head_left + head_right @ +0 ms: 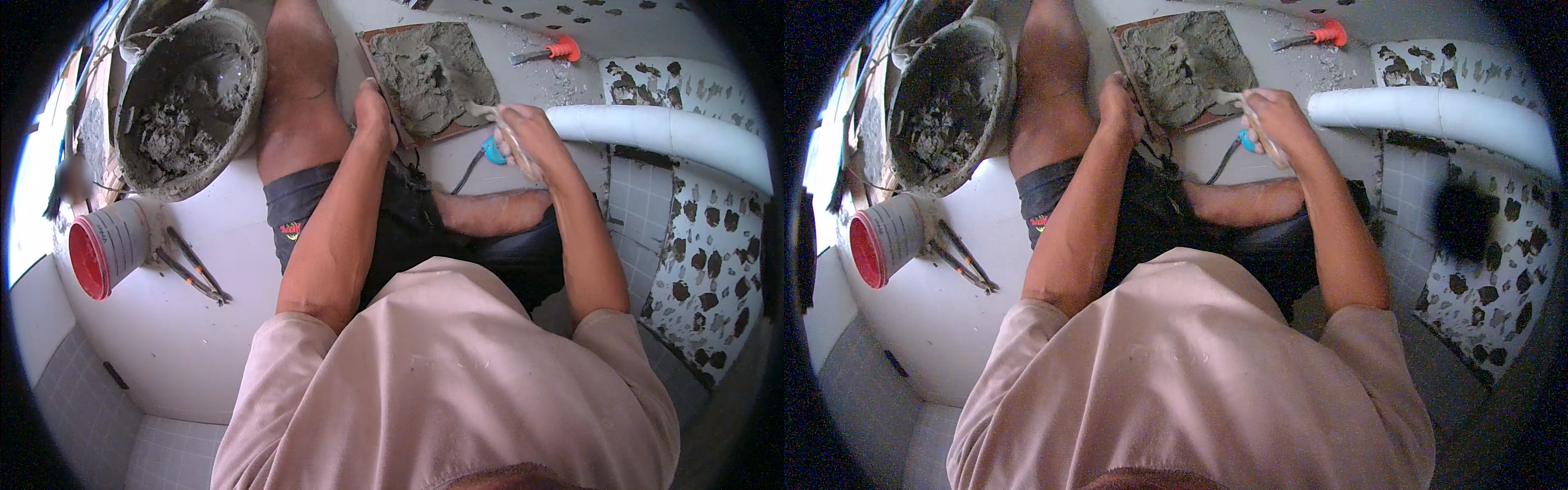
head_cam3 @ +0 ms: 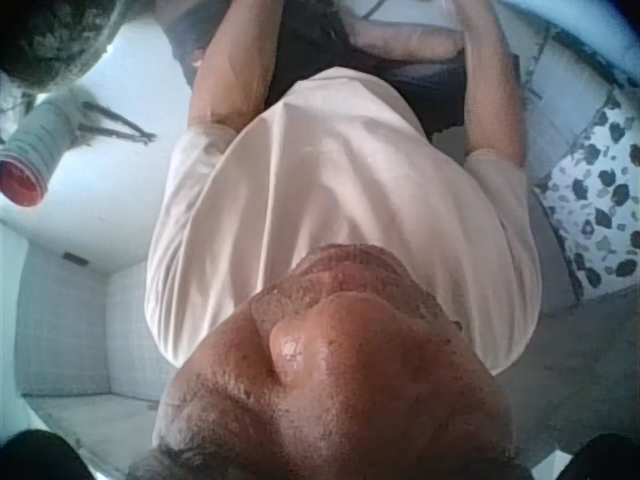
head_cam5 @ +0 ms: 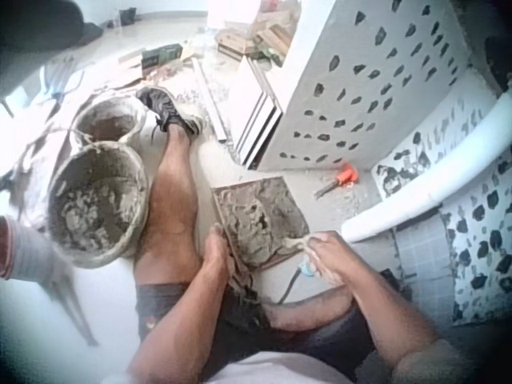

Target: The person applies mortar to the back of wall tiles using a trowel and presses them onto the wall, using a rubber mallet to level them.

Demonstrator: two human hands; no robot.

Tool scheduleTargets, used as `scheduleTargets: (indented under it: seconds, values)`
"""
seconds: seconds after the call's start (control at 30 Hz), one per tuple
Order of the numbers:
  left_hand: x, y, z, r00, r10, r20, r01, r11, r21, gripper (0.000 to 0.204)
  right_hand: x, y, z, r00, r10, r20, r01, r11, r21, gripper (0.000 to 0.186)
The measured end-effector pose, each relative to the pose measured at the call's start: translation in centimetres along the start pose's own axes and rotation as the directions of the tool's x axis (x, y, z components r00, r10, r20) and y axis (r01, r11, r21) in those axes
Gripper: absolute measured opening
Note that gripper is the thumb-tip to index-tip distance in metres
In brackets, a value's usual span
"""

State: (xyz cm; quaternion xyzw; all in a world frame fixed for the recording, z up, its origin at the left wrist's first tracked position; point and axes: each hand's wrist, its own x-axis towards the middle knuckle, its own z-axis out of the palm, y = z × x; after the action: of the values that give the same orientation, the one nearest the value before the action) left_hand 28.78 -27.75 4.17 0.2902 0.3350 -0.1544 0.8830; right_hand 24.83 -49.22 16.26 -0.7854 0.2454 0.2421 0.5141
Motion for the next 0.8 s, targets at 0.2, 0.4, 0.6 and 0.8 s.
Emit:
scheduleTargets:
  seconds: [0.2,0.4,0.6,0.8]
  values:
    - [0.9,-0.1,-0.8,1.000,0.020,0.024,-0.021,0.999,0.042,0.047,4.7,-3.8,1.6,0.953,-0.231,0.194,0.298,0.620,-0.726,0.032]
    - [0.9,0.1,-1.0,0.998,-0.036,0.043,0.037,0.999,-0.024,0.054,2.4,-6.0,0.1,0.975,-0.004,0.224,0.170,0.661,-0.731,0.031]
    - [0.6,-0.1,-0.9,1.000,0.015,-0.022,-0.015,1.000,0.014,0.052,-0.6,-3.0,-0.5,0.985,0.009,0.170,0.121,0.669,-0.733,0.031]
    - [-0.7,0.3,0.7,1.000,0.014,0.019,-0.014,1.000,0.014,0.053,-0.8,5.1,-2.7,0.896,-0.422,0.137,0.330,0.426,-0.842,0.029]
